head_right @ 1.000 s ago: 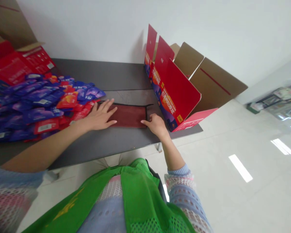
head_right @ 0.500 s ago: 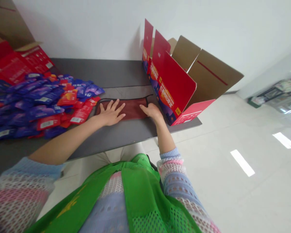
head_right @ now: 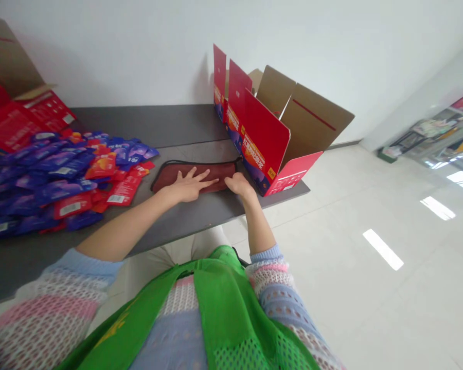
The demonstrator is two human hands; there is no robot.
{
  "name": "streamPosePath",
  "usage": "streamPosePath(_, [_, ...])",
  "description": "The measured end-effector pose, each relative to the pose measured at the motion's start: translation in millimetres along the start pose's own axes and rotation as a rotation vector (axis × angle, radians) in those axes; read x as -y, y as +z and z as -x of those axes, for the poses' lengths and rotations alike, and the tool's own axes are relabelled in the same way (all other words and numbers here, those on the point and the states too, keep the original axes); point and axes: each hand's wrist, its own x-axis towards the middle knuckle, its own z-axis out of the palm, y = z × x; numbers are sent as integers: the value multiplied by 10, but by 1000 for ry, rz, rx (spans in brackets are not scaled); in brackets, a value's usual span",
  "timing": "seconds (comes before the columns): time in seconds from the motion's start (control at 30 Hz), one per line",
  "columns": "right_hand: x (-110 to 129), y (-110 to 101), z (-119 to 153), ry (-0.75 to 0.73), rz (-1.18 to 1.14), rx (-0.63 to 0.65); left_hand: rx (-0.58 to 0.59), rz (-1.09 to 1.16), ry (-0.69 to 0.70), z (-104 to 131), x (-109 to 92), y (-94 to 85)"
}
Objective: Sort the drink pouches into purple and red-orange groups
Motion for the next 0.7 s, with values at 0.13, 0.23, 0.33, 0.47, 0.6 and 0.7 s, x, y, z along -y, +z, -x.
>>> streamPosePath(0.13, [99,56,-52,70,-173,34,-49,3,-11,-5,-43,76])
streamPosePath(0.23, [287,79,-133,55,-153,-59,-72,2,-41,25,-96,107])
streamPosePath(0.33, [500,36,-176,51,-73,-83,-284,38,-79,145,-37,117])
streamPosePath(0.47, [733,-46,-85,-24,79,-168,-579,177,-329,392,382,158])
streamPosePath(0.6, [940,23,23,-149,117,-195,-687,484,-375,443,777,259])
streamPosePath(0.7, [1105,198,46,-251,107,-186,-716,674,-348,306,785,310])
